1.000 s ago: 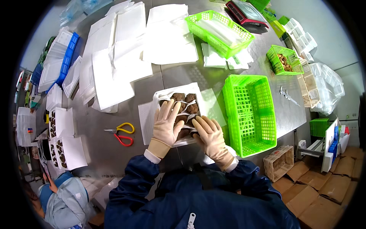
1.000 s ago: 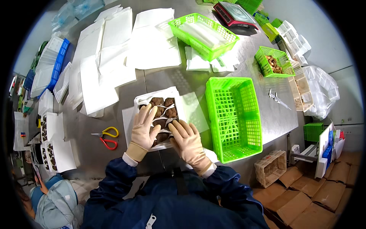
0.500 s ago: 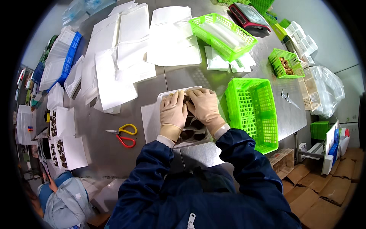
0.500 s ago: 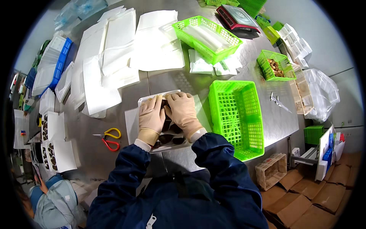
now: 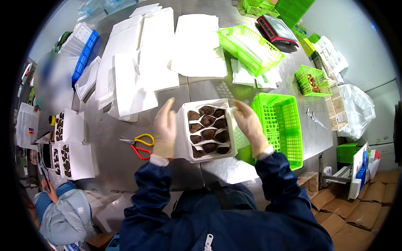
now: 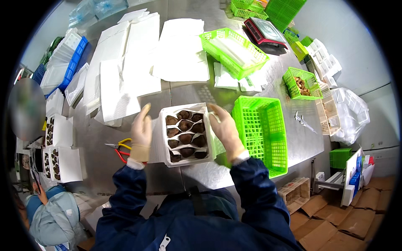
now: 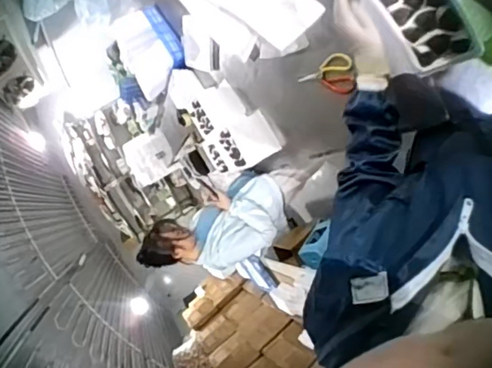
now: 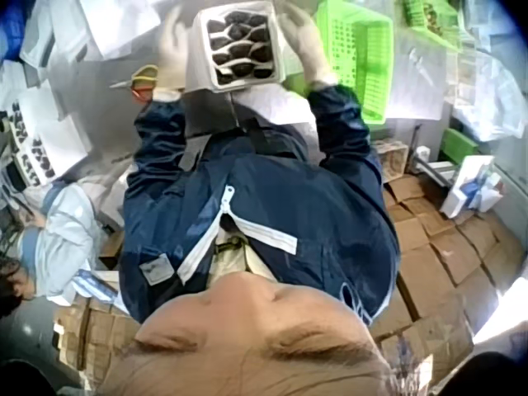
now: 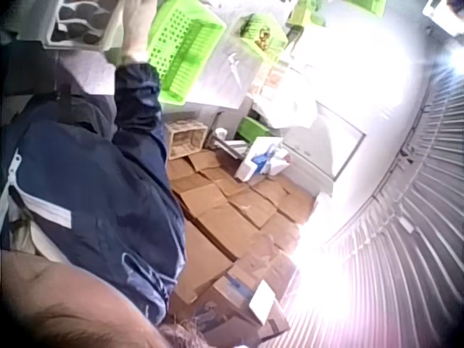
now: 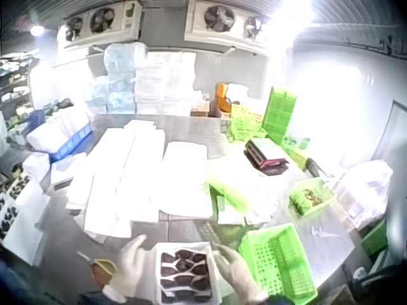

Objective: The person places round brown food items into white foam trays, separates them with paper sheets, and stacks the trays. The person then handles stacks of foam trays and plastic bags, moving them between a table and a storage area.

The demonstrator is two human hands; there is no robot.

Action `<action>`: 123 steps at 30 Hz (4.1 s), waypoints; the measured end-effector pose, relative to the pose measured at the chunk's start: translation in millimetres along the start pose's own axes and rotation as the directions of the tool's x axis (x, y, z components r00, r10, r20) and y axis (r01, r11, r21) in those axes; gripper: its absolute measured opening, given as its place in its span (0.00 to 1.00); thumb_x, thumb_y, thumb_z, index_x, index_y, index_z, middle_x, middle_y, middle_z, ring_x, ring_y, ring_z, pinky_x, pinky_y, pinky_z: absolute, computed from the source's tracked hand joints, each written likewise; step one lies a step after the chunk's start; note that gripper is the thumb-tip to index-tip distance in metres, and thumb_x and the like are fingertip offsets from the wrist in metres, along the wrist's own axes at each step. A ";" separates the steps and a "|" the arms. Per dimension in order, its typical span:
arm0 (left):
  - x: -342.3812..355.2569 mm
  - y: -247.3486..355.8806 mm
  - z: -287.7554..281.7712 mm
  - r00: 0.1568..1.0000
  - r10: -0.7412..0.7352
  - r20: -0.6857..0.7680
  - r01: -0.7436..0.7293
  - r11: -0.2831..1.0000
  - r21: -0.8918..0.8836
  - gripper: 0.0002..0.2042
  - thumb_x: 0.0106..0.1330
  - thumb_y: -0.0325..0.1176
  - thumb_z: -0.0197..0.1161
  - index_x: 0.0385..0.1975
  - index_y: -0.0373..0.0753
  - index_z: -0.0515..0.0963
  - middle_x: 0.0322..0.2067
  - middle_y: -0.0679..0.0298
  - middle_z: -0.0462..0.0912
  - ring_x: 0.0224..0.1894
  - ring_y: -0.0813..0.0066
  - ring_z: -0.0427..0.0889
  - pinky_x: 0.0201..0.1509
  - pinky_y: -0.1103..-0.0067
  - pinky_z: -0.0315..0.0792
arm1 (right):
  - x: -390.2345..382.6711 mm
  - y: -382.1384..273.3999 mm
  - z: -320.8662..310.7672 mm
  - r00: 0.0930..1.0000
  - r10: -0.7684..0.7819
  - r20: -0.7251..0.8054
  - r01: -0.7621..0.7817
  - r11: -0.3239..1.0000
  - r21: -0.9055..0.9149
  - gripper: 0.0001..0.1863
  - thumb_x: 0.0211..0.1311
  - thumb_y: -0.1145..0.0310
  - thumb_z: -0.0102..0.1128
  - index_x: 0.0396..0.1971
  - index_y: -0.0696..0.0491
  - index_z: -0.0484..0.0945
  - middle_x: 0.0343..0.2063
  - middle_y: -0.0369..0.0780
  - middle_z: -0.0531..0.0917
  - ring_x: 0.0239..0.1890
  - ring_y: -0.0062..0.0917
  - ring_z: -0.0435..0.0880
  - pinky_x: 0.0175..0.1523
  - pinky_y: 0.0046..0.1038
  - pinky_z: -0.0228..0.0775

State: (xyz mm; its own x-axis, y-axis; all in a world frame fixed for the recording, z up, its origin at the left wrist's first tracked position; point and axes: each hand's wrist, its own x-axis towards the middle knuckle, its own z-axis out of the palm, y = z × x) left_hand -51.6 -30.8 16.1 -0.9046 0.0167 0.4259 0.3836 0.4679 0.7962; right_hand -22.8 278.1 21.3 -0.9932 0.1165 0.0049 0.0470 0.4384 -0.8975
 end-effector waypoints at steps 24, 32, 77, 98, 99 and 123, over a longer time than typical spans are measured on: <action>-152.6 35.6 37.1 0.634 -0.755 0.165 0.771 0.635 -0.057 0.23 0.62 0.33 0.60 0.55 0.29 0.70 0.46 0.35 0.79 0.50 0.39 0.79 0.57 0.59 0.73 | -127.6 7.7 44.0 0.861 0.379 0.339 -0.507 0.687 0.520 0.22 0.66 0.69 0.51 0.57 0.63 0.76 0.45 0.45 0.86 0.47 0.33 0.88 0.53 0.36 0.83; -195.5 64.8 -104.9 0.745 -0.664 -0.056 0.617 0.719 -0.321 0.38 0.63 0.23 0.60 0.75 0.30 0.56 0.66 0.45 0.71 0.67 0.59 0.73 0.71 0.73 0.64 | -146.4 -79.6 126.1 0.790 0.348 0.505 -0.594 0.641 0.486 0.29 0.57 0.79 0.49 0.63 0.57 0.70 0.48 0.45 0.83 0.45 0.33 0.86 0.45 0.32 0.82; -270.7 -182.3 -366.7 0.464 -0.864 0.193 0.772 0.288 -0.567 0.19 0.77 0.28 0.59 0.65 0.34 0.76 0.51 0.58 0.86 0.49 0.78 0.83 0.54 0.82 0.76 | 4.2 -262.1 624.3 0.641 0.204 0.740 -0.556 0.788 0.265 0.51 0.68 0.57 0.68 0.79 0.57 0.44 0.64 0.51 0.74 0.51 0.36 0.83 0.56 0.32 0.77; -151.9 -133.5 -187.9 0.597 -0.683 0.420 0.797 0.563 -0.217 0.20 0.74 0.27 0.59 0.65 0.36 0.74 0.29 0.66 0.81 0.28 0.79 0.80 0.34 0.83 0.77 | -86.7 -72.3 400.3 0.949 0.132 0.286 0.160 0.579 -0.800 0.23 0.72 0.65 0.50 0.65 0.53 0.73 0.42 0.42 0.87 0.44 0.35 0.89 0.42 0.37 0.82; -155.5 -124.9 -182.7 0.587 -0.688 0.426 0.807 0.540 -0.239 0.19 0.75 0.26 0.58 0.65 0.37 0.74 0.28 0.65 0.81 0.26 0.80 0.79 0.32 0.83 0.77 | -91.8 -68.9 390.9 0.952 0.185 0.245 0.070 0.646 -0.760 0.22 0.71 0.66 0.53 0.62 0.54 0.75 0.41 0.43 0.88 0.44 0.35 0.89 0.43 0.37 0.82; -169.3 92.3 167.8 0.121 -0.439 0.890 0.973 0.229 -0.019 0.51 0.65 0.52 0.73 0.79 0.39 0.47 0.76 0.52 0.57 0.68 0.49 0.72 0.54 0.64 0.77 | -341.8 -20.5 -36.9 0.957 0.119 0.265 -0.284 0.571 0.770 0.14 0.60 0.70 0.73 0.42 0.56 0.78 0.35 0.36 0.81 0.36 0.19 0.79 0.42 0.23 0.74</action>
State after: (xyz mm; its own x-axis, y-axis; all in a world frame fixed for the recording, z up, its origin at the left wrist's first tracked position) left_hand 105.7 157.8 -54.6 -0.4429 0.5836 -0.6806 -0.7888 0.1071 0.6052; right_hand 319.6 262.3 54.3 -0.9731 -0.0725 -0.2188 0.2269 -0.4694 -0.8533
